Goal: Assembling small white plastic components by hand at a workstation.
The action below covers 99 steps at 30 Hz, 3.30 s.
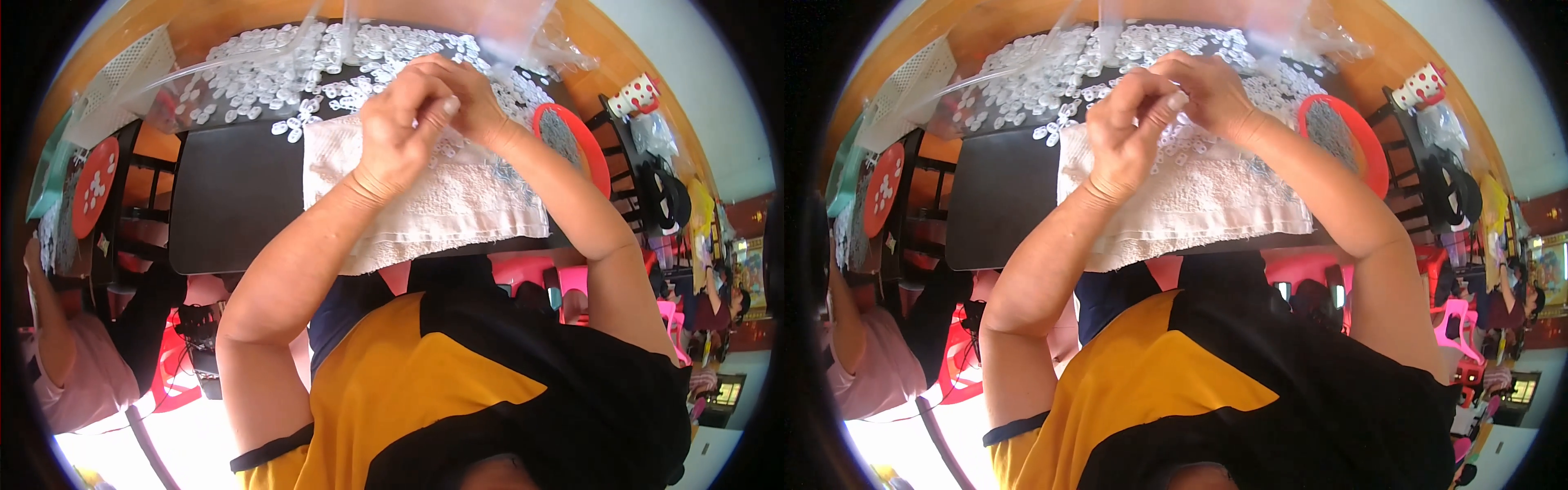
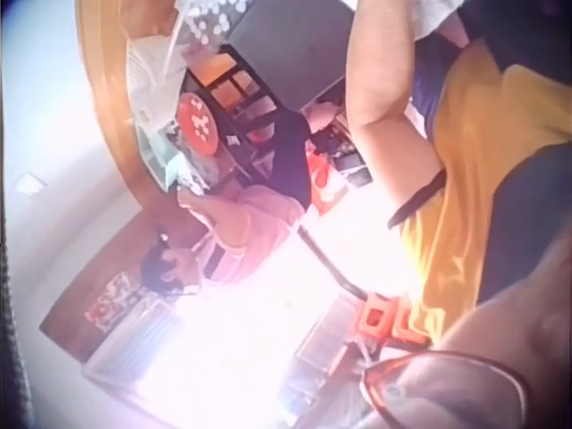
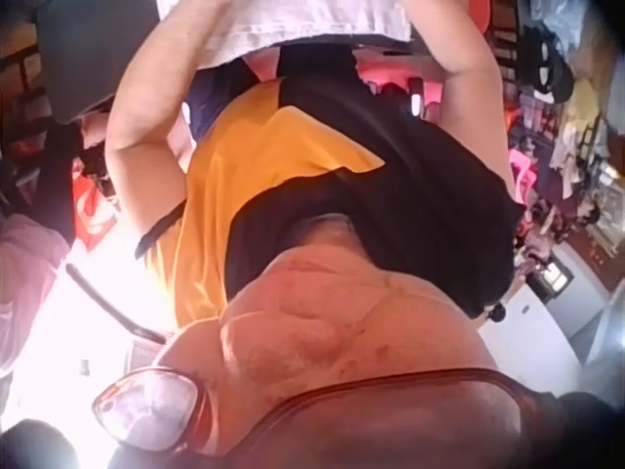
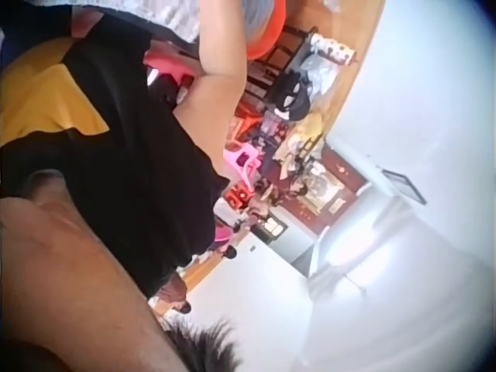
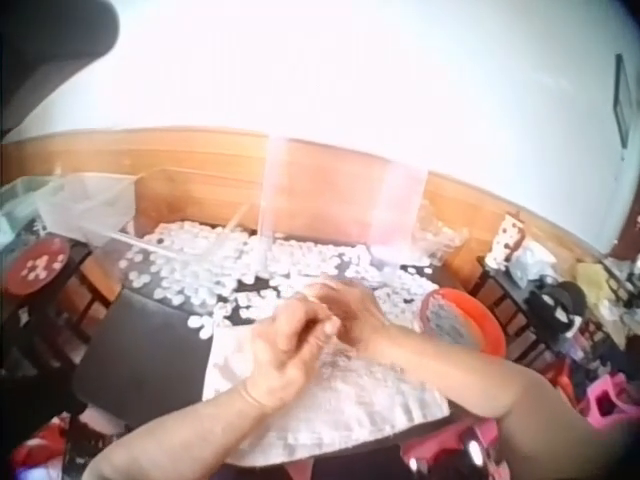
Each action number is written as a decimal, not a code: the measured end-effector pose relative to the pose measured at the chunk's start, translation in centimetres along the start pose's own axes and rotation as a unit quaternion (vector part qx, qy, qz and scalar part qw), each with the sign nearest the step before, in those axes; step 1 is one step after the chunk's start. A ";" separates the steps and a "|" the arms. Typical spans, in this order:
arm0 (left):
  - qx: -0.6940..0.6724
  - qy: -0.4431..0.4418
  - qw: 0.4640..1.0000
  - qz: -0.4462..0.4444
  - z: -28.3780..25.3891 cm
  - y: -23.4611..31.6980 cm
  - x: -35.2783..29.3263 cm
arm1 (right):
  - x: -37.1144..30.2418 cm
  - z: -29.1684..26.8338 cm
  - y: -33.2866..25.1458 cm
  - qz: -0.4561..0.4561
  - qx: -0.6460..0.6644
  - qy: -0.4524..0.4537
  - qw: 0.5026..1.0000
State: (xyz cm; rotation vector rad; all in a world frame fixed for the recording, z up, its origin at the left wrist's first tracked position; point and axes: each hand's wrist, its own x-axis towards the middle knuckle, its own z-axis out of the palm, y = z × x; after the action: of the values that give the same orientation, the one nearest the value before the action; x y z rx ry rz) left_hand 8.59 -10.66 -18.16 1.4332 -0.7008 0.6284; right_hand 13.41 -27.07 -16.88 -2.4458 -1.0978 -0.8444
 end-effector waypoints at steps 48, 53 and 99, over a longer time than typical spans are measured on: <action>0.024 -0.028 0.979 0.198 0.3 0.6 -0.1 | 7.0 8.8 -1.2 -0.148 -0.012 -0.125 0.981; 0.015 -0.035 0.983 0.182 0.4 0.7 -0.2 | 7.5 9.1 -0.5 -0.110 -0.019 -0.110 0.988; -0.014 0.246 0.917 -0.312 -2.6 -6.2 2.0 | 4.4 6.4 1.7 -0.010 0.045 -0.227 0.973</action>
State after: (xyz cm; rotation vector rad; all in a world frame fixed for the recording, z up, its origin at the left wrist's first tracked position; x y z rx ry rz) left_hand 14.77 -8.46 -20.73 1.2979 0.1543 0.4358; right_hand 19.49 -22.41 -19.11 -2.6215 -1.2771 -0.2301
